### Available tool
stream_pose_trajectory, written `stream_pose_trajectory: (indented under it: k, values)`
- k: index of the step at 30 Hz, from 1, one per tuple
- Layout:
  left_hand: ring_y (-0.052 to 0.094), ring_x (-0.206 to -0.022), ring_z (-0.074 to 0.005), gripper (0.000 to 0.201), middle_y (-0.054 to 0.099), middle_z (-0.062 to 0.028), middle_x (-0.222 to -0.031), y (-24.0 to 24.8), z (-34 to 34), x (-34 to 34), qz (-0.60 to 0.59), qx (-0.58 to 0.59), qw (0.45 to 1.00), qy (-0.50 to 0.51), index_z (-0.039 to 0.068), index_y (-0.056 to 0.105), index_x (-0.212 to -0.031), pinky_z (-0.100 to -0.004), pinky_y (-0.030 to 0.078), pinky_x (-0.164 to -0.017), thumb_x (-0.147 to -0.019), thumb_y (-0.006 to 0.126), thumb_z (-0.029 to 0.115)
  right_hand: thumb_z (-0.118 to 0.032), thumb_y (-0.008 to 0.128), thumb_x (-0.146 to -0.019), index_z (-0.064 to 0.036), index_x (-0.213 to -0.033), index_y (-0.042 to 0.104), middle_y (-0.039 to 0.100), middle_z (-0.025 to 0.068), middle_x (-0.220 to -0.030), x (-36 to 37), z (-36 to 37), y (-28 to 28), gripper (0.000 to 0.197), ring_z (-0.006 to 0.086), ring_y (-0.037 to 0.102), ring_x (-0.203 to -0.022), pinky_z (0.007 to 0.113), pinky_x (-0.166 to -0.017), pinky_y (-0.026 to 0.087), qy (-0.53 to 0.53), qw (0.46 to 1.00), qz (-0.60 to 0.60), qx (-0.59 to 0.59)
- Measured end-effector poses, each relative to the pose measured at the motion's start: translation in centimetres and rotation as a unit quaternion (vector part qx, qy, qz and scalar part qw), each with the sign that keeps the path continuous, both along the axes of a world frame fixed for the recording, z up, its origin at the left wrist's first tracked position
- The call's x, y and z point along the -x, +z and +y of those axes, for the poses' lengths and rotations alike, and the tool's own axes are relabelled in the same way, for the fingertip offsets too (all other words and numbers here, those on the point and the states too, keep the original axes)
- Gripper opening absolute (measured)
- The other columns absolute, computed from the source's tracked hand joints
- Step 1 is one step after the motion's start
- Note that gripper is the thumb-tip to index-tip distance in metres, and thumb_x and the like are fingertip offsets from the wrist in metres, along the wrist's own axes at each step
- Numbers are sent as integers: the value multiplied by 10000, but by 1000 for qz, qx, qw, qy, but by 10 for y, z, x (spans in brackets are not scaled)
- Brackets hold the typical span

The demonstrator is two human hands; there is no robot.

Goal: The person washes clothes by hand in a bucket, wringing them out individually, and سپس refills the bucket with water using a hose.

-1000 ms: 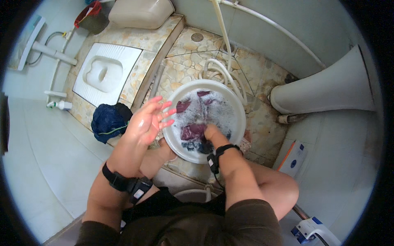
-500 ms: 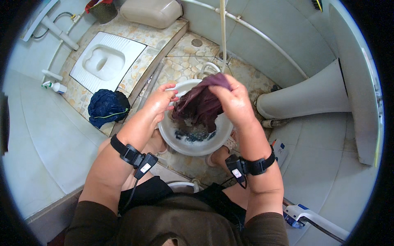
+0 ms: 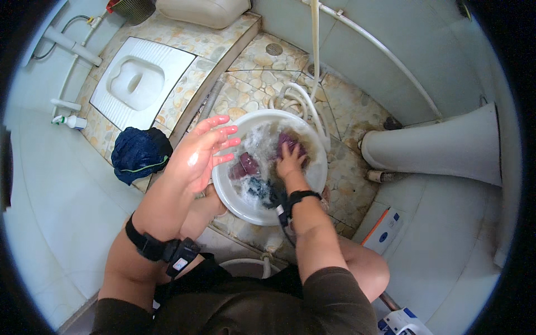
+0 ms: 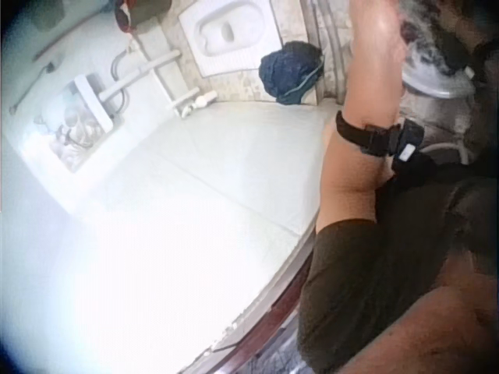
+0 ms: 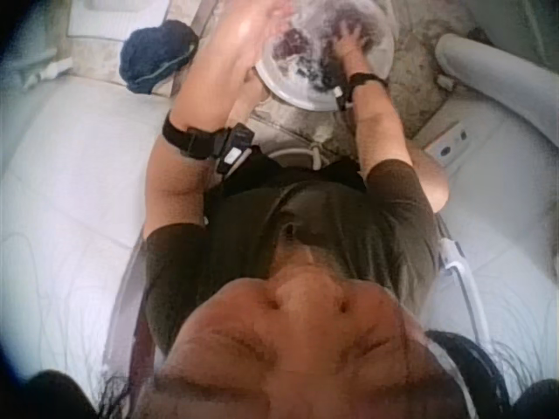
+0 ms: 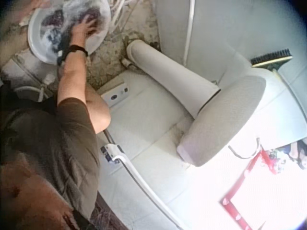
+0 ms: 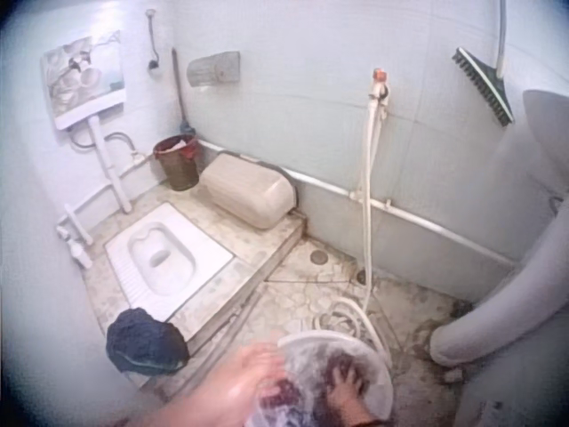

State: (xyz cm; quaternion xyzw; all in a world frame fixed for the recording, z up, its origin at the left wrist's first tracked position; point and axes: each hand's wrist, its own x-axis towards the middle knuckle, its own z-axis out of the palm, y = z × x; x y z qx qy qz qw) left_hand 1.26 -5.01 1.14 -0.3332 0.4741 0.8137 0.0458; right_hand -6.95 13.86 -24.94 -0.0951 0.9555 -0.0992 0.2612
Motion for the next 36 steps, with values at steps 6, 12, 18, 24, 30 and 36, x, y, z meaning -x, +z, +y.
stream_pose_trajectory:
  k: [6,12,18,24,30,36]
  values:
    - [504,-907,-203,309,491,-116,-1029,0,-6,-3,0,-28,1000,-2,46,422,-1076,-301,398,-734,-778,477,109,-154,504,-709,-194,-1224,317,257,108,-1279,2,1,9,549,331,289,-1144,404,-938,272,118,976,-168,-77]
    - [510,-878,-189,303,501,-105,-1000,-4,4,7,14,-8,999,-29,40,420,-1068,-300,404,-717,-772,461,89,-132,522,-715,-48,-1058,482,557,183,-923,16,38,-10,355,321,526,-887,350,-792,408,39,998,-47,-1]
    - [491,-910,-211,522,477,-141,-1026,-38,1,-1,-29,154,986,-59,6,355,-1125,-301,394,-769,-668,582,119,-33,472,-755,2,-941,538,584,91,-844,16,-5,191,201,157,531,-771,264,-701,416,-95,882,-132,443]
    - [179,-1206,-346,1270,94,-247,-1309,-55,23,-9,-4,449,843,-295,-1,-91,-1269,-315,207,-989,-426,787,362,11,436,-762,16,-968,528,569,30,-871,-24,-16,340,225,90,515,-786,205,-710,409,-8,831,-23,556]
    - [18,-1223,-387,1290,31,-242,-1317,-94,55,-2,40,548,807,-217,-2,-121,-1259,-413,138,-998,-436,748,479,-15,455,-783,31,-1009,494,549,52,-923,-65,-27,420,235,113,499,-863,224,-791,374,30,755,-20,654]
    - [390,-1039,-299,417,425,-131,-1126,-78,37,21,374,43,926,-22,-4,390,-1113,-392,310,-898,-794,422,262,-18,401,-780,61,-1079,425,517,121,-1023,-85,-6,402,310,195,490,-954,299,-853,359,-18,658,-20,752]
